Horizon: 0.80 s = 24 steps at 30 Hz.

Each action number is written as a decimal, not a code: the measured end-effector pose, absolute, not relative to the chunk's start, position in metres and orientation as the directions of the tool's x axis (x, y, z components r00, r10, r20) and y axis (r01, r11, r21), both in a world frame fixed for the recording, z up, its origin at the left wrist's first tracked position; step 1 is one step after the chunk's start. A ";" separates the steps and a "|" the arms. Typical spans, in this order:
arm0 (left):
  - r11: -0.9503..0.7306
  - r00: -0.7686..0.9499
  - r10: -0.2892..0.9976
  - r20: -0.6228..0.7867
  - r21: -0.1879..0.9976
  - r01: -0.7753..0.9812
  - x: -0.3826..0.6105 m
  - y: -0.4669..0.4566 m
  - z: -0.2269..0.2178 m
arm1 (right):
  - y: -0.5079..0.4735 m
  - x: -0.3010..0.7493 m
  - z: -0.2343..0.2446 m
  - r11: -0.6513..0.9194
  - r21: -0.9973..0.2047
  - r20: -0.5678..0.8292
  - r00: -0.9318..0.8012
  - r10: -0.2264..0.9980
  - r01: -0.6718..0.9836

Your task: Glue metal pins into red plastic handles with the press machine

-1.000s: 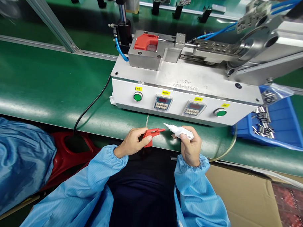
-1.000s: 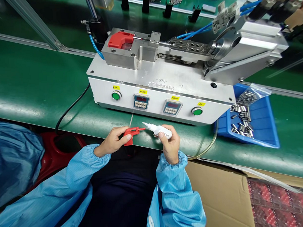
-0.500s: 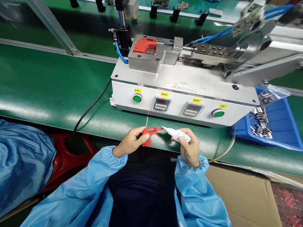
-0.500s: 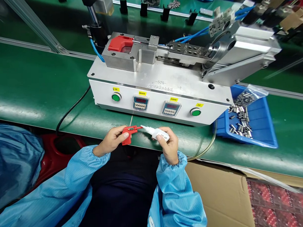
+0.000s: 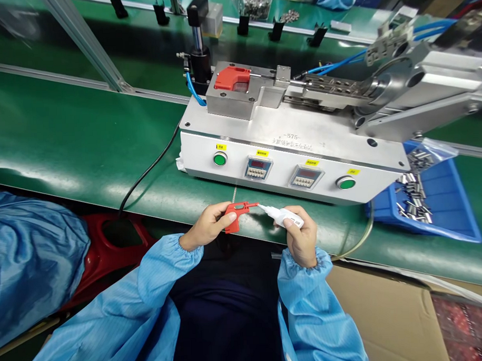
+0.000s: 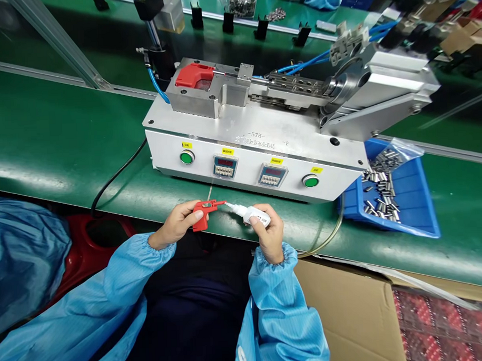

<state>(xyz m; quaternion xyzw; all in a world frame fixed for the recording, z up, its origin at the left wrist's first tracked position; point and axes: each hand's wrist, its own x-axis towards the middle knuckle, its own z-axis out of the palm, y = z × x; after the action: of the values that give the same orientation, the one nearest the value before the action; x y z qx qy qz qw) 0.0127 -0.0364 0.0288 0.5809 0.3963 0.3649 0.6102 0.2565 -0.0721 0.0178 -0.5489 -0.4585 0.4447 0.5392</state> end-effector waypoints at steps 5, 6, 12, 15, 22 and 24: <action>0.055 0.411 0.910 -0.049 0.998 -0.003 0.012 -0.036 0.029 | -0.071 0.256 0.020 0.027 -1.000 0.029 0.209 0.978 0.015; 0.053 0.411 0.911 -0.046 0.999 -0.006 0.012 -0.036 0.029 | -0.072 0.256 0.020 0.032 -0.999 0.032 0.212 0.977 0.001; 0.059 0.393 0.918 -0.055 0.998 0.002 0.011 -0.036 0.026 | -0.073 0.252 0.019 0.064 -0.997 0.070 0.143 0.987 0.049; 0.057 0.391 0.919 -0.059 0.998 0.016 0.010 -0.038 0.023 | -0.076 0.245 0.020 0.096 -0.963 0.130 0.119 0.984 0.252; 0.079 0.392 0.917 -0.077 0.997 0.012 0.006 -0.047 0.012 | -0.089 0.245 0.025 0.078 -0.855 0.199 0.187 0.962 0.513; 0.093 0.395 0.914 -0.094 0.995 0.021 0.005 -0.048 0.009 | -0.092 0.248 0.026 0.082 -0.836 0.218 0.192 0.957 0.542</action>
<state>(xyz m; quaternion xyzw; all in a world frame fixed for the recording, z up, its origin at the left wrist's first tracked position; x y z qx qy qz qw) 0.0054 -0.0477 0.0085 0.5666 0.4124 0.3640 0.6136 0.2484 -0.0915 0.0260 -0.6350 -0.5902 0.2363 0.4389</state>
